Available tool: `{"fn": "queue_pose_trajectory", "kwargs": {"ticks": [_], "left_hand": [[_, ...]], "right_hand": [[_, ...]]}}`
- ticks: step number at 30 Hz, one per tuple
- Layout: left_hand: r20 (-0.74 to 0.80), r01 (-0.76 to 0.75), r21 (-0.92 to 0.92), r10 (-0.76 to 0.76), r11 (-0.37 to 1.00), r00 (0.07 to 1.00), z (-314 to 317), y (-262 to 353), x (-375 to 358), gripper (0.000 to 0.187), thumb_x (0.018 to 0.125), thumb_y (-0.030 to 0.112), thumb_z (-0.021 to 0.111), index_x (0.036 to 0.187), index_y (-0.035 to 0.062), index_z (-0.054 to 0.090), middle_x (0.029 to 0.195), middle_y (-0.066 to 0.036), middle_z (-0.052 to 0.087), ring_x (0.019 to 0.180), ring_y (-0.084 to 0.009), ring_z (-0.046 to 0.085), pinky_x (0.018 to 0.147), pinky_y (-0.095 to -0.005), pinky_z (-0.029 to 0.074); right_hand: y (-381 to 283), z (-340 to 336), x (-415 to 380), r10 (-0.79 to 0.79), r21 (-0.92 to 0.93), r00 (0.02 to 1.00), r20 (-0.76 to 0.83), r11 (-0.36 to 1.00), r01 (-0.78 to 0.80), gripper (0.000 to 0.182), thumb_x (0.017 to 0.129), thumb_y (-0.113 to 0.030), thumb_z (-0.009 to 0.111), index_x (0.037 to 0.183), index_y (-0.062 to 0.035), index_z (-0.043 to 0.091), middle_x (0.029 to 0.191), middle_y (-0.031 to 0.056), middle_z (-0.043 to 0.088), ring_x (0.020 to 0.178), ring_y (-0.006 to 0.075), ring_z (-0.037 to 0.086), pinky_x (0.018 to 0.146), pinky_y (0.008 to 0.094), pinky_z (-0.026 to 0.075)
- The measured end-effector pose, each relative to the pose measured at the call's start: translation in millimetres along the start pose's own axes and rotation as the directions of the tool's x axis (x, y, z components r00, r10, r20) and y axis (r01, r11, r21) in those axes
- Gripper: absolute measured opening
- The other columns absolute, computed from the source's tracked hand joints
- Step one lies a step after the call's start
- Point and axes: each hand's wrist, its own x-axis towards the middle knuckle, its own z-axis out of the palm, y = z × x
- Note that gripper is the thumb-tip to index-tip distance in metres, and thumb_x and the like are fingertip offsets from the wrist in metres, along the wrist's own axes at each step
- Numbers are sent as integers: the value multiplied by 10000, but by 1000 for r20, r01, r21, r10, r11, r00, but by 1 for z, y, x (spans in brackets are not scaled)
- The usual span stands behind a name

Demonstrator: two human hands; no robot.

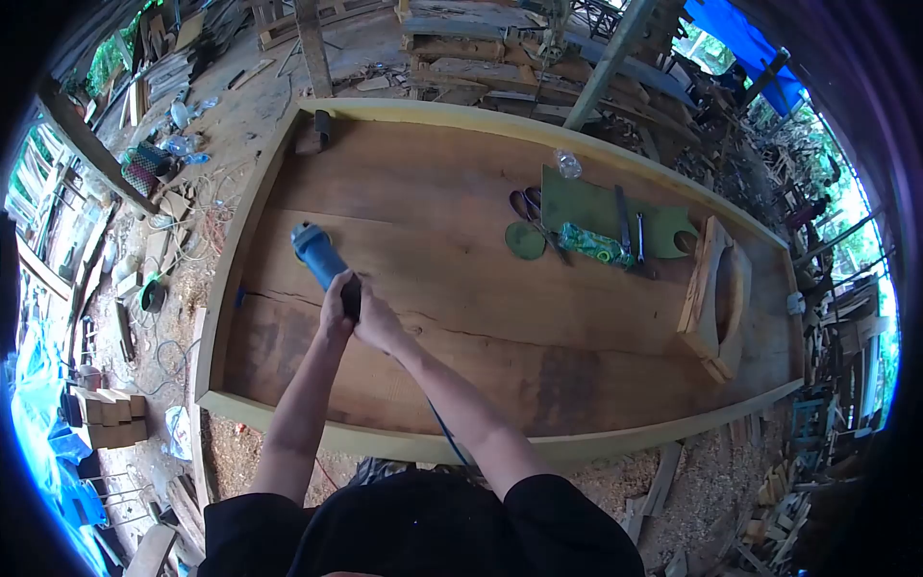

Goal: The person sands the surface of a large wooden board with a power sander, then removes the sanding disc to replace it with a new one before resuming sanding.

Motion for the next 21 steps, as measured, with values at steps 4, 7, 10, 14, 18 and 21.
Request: {"fn": "queue_pose_trajectory", "kwargs": {"ticks": [4, 7, 10, 14, 18, 21], "left_hand": [[17, 10, 17, -10, 1000, 1000, -25, -38, -62, 203, 822, 225, 669, 925, 72, 585, 816, -52, 613, 745, -195, 624, 720, -342, 532], [61, 64, 5, -64, 998, 996, -6, -81, -123, 201, 835, 231, 654, 946, 80, 581, 848, -48, 608, 782, -187, 603, 772, -327, 515], [131, 190, 32, -192, 981, 973, -9, -139, -157, 223, 836, 232, 651, 974, 75, 573, 887, -47, 604, 819, -182, 596, 776, -322, 507], [33, 428, 170, -439, 888, 898, 33, -192, -192, 242, 808, 198, 680, 975, 62, 570, 832, -50, 594, 762, -186, 597, 739, -324, 515], [49, 377, 313, -411, 872, 910, 75, -228, -156, 266, 772, 152, 708, 976, 40, 578, 806, -56, 599, 701, -173, 595, 670, -313, 513], [98, 326, 399, -394, 857, 914, 96, -236, -84, 320, 739, 149, 730, 993, 31, 576, 815, -58, 599, 693, -170, 594, 647, -317, 508]], "right_hand": [[14, 7, -72, 8, -42, 999, 48, 999, -6, 635, 758, -118, 622, 1302, 5, 319, 875, 291, 636, 839, 454, 631, 717, 543, 496], [6, -38, -143, 124, -109, 987, 105, 988, -112, 594, 772, -114, 603, 1285, 1, 327, 824, 273, 639, 792, 454, 634, 687, 550, 490], [1, -85, -215, 196, -166, 980, 41, 968, -187, 567, 781, -110, 602, 1268, -6, 331, 797, 269, 637, 753, 463, 627, 662, 553, 482], [30, -103, -290, 228, -147, 955, -191, 955, -258, 582, 780, -101, 621, 1275, -19, 324, 810, 279, 632, 773, 468, 623, 665, 545, 484], [50, -132, -274, 467, -10, 822, -324, 868, -497, 541, 787, -107, 651, 1242, -14, 373, 901, 295, 626, 886, 472, 611, 738, 535, 484], [57, -153, -219, 437, -3, 789, -431, 874, -485, 513, 787, -121, 655, 1218, -6, 402, 930, 305, 622, 915, 480, 602, 762, 525, 488]]}}
